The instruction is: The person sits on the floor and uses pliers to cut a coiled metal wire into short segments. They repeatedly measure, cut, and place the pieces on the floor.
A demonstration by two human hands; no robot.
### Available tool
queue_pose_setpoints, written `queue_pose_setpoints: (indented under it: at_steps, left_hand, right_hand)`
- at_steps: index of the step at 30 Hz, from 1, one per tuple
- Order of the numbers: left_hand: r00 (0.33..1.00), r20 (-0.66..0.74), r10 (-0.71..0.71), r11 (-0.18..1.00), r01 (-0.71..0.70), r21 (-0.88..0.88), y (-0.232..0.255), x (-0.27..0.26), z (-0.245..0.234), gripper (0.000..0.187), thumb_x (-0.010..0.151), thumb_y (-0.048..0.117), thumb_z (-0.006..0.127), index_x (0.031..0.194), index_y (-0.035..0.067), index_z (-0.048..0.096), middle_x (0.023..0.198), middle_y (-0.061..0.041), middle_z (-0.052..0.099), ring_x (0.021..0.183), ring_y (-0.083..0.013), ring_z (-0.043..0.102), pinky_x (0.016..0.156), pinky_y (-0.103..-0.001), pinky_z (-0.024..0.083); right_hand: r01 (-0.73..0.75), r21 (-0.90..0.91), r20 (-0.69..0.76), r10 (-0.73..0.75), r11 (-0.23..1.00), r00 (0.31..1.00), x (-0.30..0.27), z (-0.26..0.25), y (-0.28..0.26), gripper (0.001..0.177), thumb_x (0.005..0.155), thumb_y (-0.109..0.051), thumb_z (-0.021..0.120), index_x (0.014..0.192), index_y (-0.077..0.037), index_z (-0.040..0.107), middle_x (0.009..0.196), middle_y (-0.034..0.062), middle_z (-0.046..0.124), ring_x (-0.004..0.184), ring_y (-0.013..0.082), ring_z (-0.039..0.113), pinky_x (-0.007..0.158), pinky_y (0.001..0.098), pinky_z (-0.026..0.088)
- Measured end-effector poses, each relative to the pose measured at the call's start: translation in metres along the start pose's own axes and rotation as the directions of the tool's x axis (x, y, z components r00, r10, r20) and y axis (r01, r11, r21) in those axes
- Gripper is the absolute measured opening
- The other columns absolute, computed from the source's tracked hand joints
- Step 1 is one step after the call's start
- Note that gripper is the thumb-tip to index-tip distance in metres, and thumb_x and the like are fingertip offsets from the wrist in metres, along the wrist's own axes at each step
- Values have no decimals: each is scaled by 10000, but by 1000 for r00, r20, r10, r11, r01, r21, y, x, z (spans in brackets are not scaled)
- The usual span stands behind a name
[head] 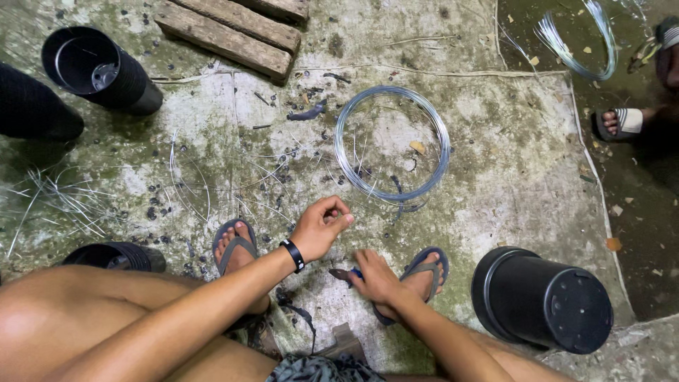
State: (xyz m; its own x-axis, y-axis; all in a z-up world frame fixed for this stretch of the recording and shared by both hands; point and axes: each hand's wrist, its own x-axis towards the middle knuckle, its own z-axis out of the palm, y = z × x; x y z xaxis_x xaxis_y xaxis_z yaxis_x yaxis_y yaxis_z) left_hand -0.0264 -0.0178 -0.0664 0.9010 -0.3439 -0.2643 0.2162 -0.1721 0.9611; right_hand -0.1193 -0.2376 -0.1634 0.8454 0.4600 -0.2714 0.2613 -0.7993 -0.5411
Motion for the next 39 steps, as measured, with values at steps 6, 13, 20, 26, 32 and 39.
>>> queue_pose_setpoints:
  at_steps: [6, 13, 20, 26, 32, 39]
  left_hand:
    - [998, -46, 53, 984, -60, -169, -9, 9, 1, 95, 954, 133, 715, 945, 84, 634, 745, 54, 500, 639, -28, 421, 538, -210, 355]
    - [993, -84, 80, 935, -104, -339, -22, 18, 1, 83, 956, 102, 715, 968, 55, 648, 780, 40, 564, 711, -29, 552, 621, -197, 486]
    - [999, -42, 31, 880, -47, -472, -19, 17, 0, 99, 965, 102, 705, 981, 28, 640, 767, 0, 584, 652, -72, 582, 552, -231, 503]
    - [999, -25, -23, 895, 10, -446, -8, 16, -2, 87, 944, 95, 701, 965, 18, 666, 766, -31, 642, 618, -94, 624, 526, -247, 518]
    - [992, -126, 4, 915, -54, -399, -10, 17, -1, 100, 928, 89, 749, 939, 0, 704, 778, -44, 674, 648, -83, 636, 554, -233, 518]
    - [984, -175, 14, 936, -74, -344, -13, 18, 3, 126, 933, 100, 730, 878, 0, 678, 717, -29, 696, 620, -79, 657, 539, -233, 523]
  right_hand:
    - [410, 468, -639, -21, 783, 769, 36, -31, -40, 125, 1023, -27, 574, 1142, -15, 536, 1065, 114, 610, 977, 199, 642, 905, 329, 556]
    - [340, 815, -502, 279, 470, 819, 54, -54, -83, 169, 1039, -56, 584, 1175, 43, 607, 1075, 115, 700, 1012, 158, 675, 928, 311, 558]
    - [329, 883, -434, 314, 335, 844, 66, -52, -81, 168, 1036, -69, 579, 1145, 48, 631, 995, 105, 703, 892, 144, 683, 822, 311, 586]
    - [369, 922, -387, 292, 117, 875, 66, -51, -74, 148, 1043, -69, 598, 1127, 47, 635, 922, 110, 692, 823, 157, 666, 759, 305, 565]
    - [368, 922, -386, 303, 116, 871, 68, -56, -69, 144, 1032, -59, 614, 1104, 58, 654, 904, 107, 681, 815, 160, 654, 761, 307, 559]
    - [372, 928, -358, 333, 25, 872, 69, -54, -69, 137, 1029, -49, 612, 1073, 68, 667, 892, 114, 685, 810, 163, 654, 759, 303, 554]
